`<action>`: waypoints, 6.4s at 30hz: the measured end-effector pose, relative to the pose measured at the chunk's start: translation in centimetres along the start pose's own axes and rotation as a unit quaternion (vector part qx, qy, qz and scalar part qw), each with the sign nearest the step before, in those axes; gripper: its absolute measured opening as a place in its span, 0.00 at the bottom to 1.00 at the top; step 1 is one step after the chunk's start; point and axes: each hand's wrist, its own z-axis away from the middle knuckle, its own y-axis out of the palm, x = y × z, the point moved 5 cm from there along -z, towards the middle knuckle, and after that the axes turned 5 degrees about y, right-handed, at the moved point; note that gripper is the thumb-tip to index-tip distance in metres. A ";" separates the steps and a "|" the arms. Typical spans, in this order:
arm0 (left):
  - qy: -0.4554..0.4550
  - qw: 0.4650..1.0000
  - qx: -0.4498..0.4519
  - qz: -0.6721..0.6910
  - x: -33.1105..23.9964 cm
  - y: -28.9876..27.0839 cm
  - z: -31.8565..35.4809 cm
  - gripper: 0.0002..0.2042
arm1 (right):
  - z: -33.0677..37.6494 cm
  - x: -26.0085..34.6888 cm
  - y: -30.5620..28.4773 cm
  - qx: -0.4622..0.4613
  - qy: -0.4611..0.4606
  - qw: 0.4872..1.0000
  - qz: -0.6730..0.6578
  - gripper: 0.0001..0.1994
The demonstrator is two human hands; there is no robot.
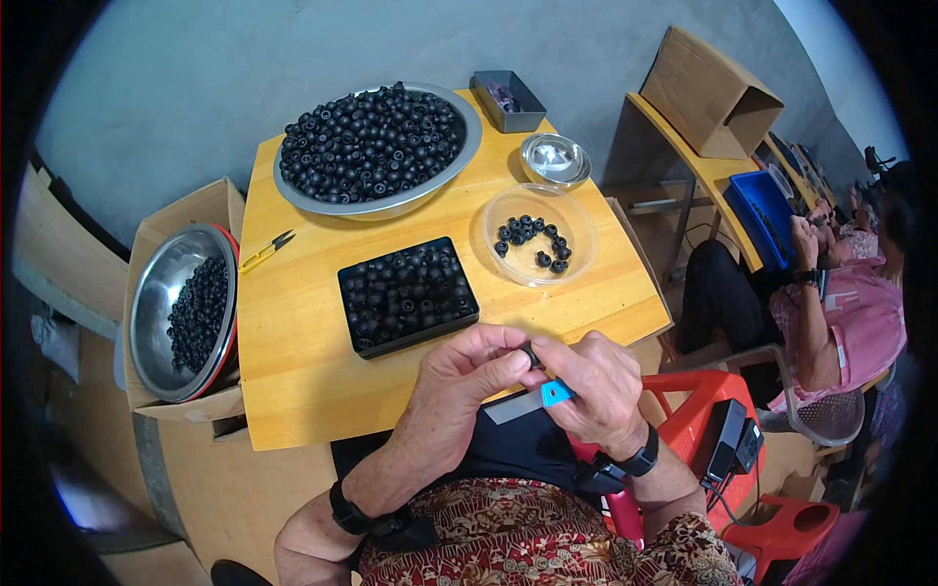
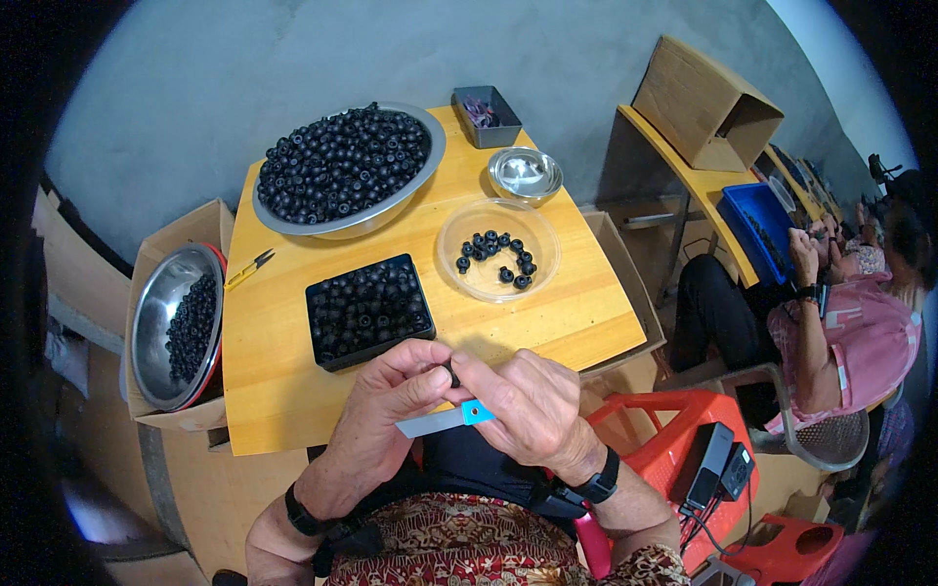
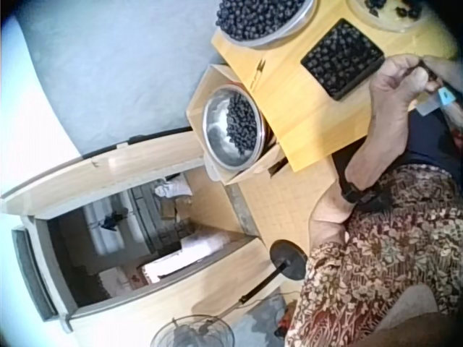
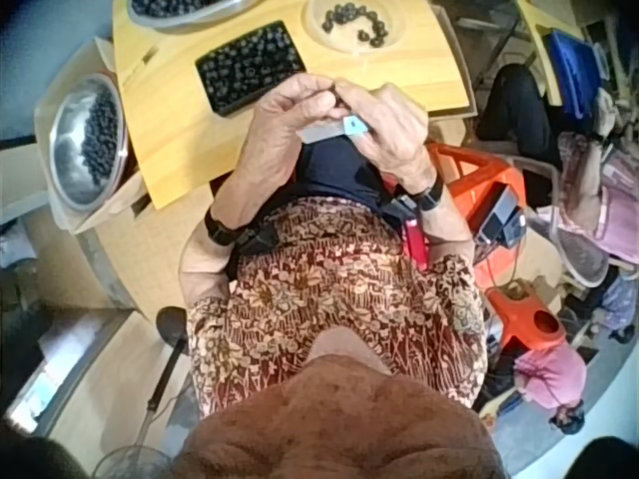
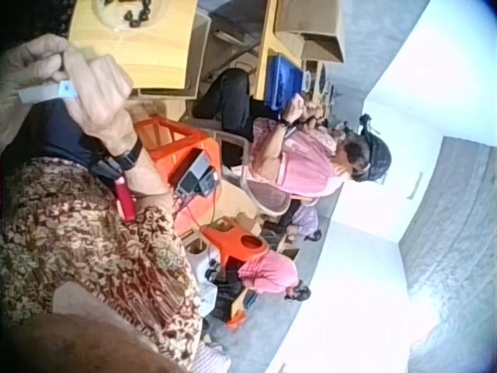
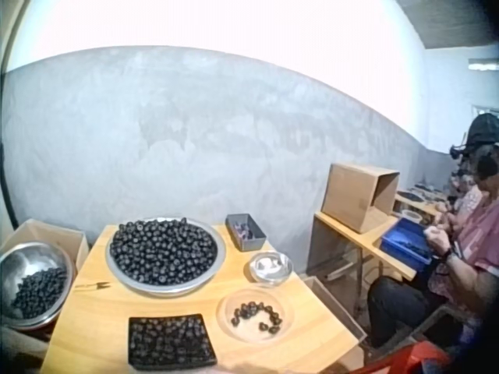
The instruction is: Manually trimming or deflashing small black rubber or plastic industrial components using a scraper tool.
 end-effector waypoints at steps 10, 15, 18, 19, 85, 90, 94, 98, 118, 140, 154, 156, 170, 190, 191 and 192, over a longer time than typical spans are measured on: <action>-0.027 0.999 -0.008 -0.029 0.0 -0.6 -0.1 0.11 | -0.2 -0.5 0.4 0.027 0.026 0.999 -0.026 0.23; -0.027 1.000 -0.004 -0.014 0.0 -0.4 -0.1 0.11 | -0.1 -0.7 0.2 0.023 0.034 0.999 -0.031 0.23; -0.016 1.000 0.004 -0.005 0.0 -0.2 -0.1 0.10 | 0.0 -0.5 0.0 0.021 0.015 0.999 -0.025 0.22; -0.024 1.000 -0.002 -0.004 0.0 -0.1 -0.1 0.10 | 0.0 -0.4 -0.1 0.018 0.020 0.999 -0.024 0.21; 0.012 0.977 -0.068 -0.202 -6.7 -5.0 -1.7 0.07 | -3.6 -1.1 3.9 0.093 0.123 0.967 -0.201 0.19; 0.008 0.984 -0.027 -0.177 -4.5 -4.3 -1.6 0.09 | -2.9 -1.3 3.7 0.097 0.122 0.966 -0.205 0.15; 0.044 0.982 -0.016 -0.185 -4.5 -2.8 -1.0 0.10 | -2.3 -1.7 3.6 0.071 0.170 0.954 -0.235 0.13; 0.053 0.984 -0.019 -0.167 -3.8 -2.4 -1.0 0.10 | -1.5 -2.0 3.3 0.030 0.206 0.940 -0.271 0.14; 0.028 0.985 0.009 -0.168 -3.2 -1.8 -0.7 0.16 | -1.7 -1.7 2.3 0.112 0.144 0.955 -0.235 0.14; -0.048 0.997 0.025 0.047 0.2 1.4 0.1 0.12 | 0.7 -0.1 -1.3 -0.036 0.008 0.999 -0.024 0.18; -0.046 0.997 0.035 0.044 1.1 1.1 0.3 0.12 | 1.3 -1.6 -2.6 -0.011 0.097 0.989 -0.111 0.17; -0.049 0.997 0.035 0.045 1.1 1.1 0.3 0.12 | 1.6 -1.8 -3.4 -0.009 0.084 0.992 -0.098 0.16; -0.082 0.993 0.030 0.077 1.6 1.2 0.5 0.09 | 1.7 -1.0 -3.3 0.064 -0.007 0.992 0.107 0.23; -0.031 0.996 0.086 -0.006 1.8 1.9 0.7 0.06 | 2.2 -2.0 -3.2 0.082 -0.024 0.990 0.115 0.19; -0.032 0.996 0.087 -0.005 1.6 2.3 0.9 0.06 | 2.9 -3.4 -2.9 0.064 -0.003 0.991 0.116 0.18; -0.016 0.995 0.093 -0.020 1.2 2.9 0.9 0.05 | 3.1 -4.7 -2.7 0.046 0.016 0.992 0.116 0.17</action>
